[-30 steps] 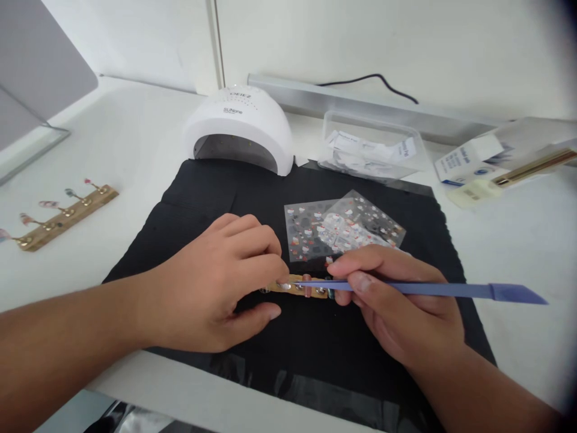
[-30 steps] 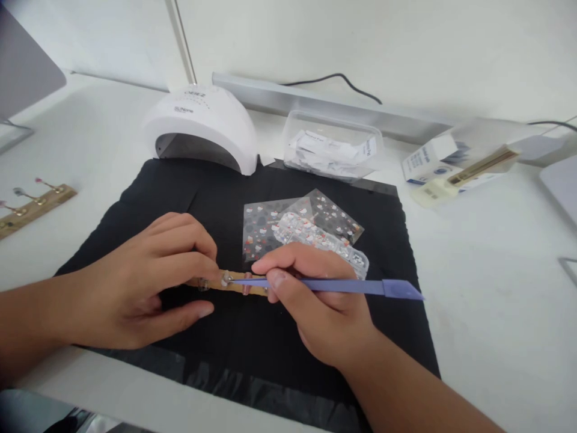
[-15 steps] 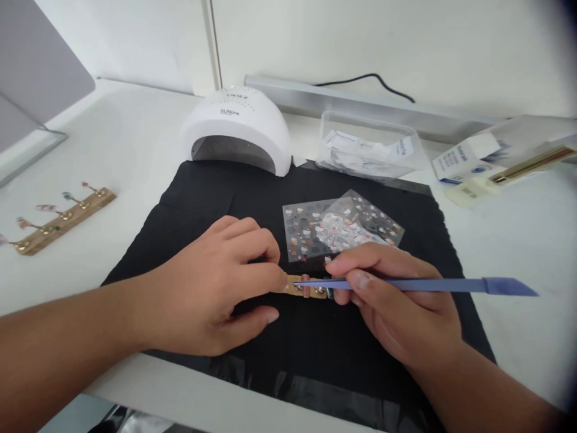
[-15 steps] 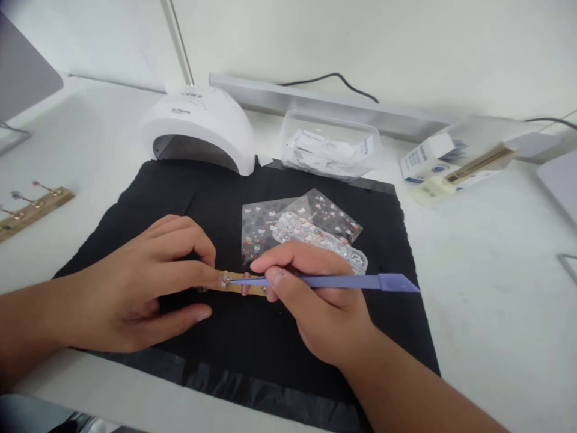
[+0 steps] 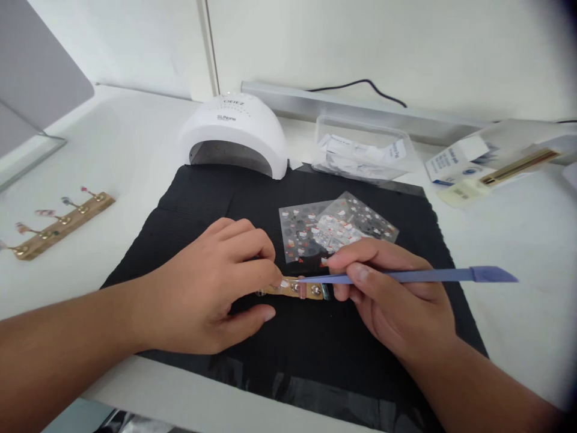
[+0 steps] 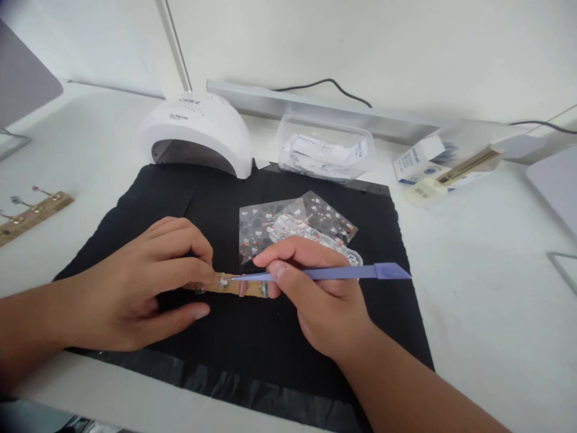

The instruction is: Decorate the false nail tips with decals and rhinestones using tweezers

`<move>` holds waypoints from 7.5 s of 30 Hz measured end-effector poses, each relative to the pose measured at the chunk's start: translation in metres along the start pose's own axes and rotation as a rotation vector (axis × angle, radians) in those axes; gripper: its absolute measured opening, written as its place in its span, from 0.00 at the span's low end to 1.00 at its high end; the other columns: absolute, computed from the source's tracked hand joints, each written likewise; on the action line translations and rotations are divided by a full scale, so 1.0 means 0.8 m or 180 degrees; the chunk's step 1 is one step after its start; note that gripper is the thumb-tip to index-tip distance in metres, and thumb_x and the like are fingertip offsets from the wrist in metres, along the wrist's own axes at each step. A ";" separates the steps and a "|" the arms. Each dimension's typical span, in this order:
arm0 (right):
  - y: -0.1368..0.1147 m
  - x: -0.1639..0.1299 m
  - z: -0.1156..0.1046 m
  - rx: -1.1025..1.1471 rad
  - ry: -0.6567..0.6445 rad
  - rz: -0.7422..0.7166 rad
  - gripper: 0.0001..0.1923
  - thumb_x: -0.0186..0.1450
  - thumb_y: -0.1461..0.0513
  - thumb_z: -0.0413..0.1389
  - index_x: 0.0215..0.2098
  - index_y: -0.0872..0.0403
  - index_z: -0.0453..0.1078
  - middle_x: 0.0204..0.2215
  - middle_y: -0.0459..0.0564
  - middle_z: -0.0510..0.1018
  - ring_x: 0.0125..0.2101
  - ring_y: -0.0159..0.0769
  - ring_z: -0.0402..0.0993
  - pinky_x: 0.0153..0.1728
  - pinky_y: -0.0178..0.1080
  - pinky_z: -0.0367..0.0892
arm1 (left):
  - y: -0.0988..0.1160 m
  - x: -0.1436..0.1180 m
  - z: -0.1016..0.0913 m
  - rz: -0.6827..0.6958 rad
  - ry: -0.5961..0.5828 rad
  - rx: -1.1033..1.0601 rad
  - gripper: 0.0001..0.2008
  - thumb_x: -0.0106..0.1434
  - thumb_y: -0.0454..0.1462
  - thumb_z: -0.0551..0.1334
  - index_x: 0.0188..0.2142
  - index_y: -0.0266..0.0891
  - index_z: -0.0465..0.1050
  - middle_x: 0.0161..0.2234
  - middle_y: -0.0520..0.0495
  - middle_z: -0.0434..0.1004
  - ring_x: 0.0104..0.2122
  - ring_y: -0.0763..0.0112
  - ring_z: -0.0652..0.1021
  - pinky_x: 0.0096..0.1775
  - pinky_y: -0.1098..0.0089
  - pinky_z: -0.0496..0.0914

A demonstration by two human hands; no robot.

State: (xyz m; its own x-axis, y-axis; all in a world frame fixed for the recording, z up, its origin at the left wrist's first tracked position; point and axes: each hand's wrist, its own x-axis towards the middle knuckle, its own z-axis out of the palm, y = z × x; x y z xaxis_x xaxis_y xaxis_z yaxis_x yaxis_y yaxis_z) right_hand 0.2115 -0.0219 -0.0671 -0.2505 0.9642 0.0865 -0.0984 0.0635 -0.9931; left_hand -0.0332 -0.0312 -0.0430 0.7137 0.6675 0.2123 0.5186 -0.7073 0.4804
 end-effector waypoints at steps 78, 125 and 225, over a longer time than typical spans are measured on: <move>0.007 0.001 0.008 0.0211 0.0284 -0.0046 0.06 0.60 0.64 0.63 0.30 0.49 0.83 0.16 0.44 0.76 0.18 0.27 0.70 0.17 0.27 0.63 | -0.057 0.008 -0.026 0.0016 -0.0890 -0.0657 0.04 0.59 0.31 0.66 0.29 0.39 0.74 0.28 0.53 0.76 0.34 0.70 0.72 0.43 0.65 0.64; -0.008 0.004 0.014 0.0167 0.0141 -0.0027 0.07 0.58 0.67 0.59 0.28 0.51 0.79 0.15 0.42 0.73 0.17 0.28 0.68 0.18 0.33 0.61 | 0.015 -0.008 0.005 -0.0926 -0.0329 0.1685 0.09 0.61 0.35 0.55 0.24 0.41 0.65 0.21 0.51 0.69 0.26 0.61 0.71 0.32 0.60 0.58; -0.006 0.011 0.011 0.0571 0.0215 0.0309 0.04 0.57 0.63 0.59 0.28 0.52 0.77 0.14 0.42 0.72 0.17 0.28 0.64 0.18 0.32 0.53 | 0.025 0.001 0.020 -0.0369 -0.0001 0.1814 0.08 0.70 0.33 0.56 0.48 0.34 0.64 0.33 0.48 0.78 0.34 0.59 0.75 0.36 0.59 0.57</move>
State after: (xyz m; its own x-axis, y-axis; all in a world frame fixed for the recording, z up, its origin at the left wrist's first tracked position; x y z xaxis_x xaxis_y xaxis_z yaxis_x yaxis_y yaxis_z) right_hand 0.2016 -0.0161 -0.0609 -0.2027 0.9790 -0.0205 -0.2483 -0.0716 -0.9660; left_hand -0.0145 -0.0484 -0.0466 0.6371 0.7482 0.1854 0.7650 -0.6432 -0.0334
